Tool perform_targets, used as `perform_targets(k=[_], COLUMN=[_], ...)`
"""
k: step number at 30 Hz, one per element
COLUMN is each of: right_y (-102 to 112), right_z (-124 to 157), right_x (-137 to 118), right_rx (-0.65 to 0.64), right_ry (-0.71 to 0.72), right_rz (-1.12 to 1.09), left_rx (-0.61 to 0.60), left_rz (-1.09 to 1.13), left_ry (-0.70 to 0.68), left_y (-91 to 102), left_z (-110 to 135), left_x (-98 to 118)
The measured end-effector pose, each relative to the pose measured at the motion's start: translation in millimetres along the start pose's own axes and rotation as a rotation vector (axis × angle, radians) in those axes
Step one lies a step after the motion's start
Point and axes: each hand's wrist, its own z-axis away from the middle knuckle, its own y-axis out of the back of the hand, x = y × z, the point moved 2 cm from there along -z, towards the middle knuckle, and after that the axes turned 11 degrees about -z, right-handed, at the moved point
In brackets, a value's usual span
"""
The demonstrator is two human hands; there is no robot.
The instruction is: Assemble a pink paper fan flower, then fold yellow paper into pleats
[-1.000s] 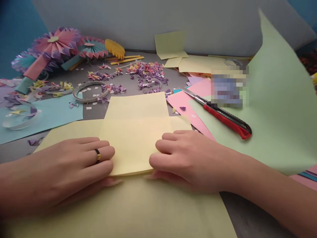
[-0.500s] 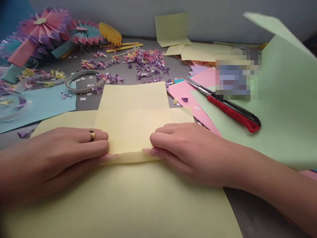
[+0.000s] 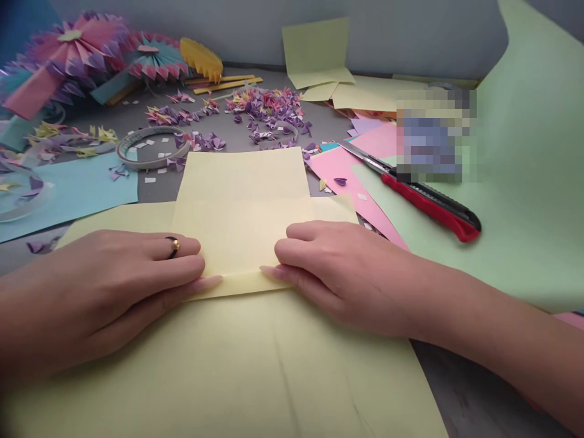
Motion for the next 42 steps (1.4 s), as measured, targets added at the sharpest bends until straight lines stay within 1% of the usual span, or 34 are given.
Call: perform_targets(k=[4,10,13,21,25,42], right_y=[-0.6,-0.8,-1.3,-1.9,-2.7,-4.5], right_z=[-1.6,-1.6,-2.1,-0.6,0.2,0.3], right_x=[0.8,0.7,2.0,1.9,1.9,2.6], right_rx=[-0.003,-0.036,-0.043,-0.042,-0.039,-0.032], right_ry=[0.019,-0.005,-0.013,0.024,0.038,0.022], right_rz=[0.046,0.072,0.069,0.058,0.072,0.096], left_rx=[-0.002,-0.085,-0.095,-0.079,-0.098,-0.114], left_rz=[-0.001,-0.011,-0.019,-0.066,-0.091,-0.047], left_ry=[-0.011,0.007,0.012,-0.014,-0.019,-0.034], left_y=[-0.2,1.1,1.3,-0.3,-0.6,-0.8], left_z=[-1.4,-1.8,-1.8,-0.9,-1.0,-2.4], left_x=[0.2,1.7,2.0,2.8,3.2,3.9])
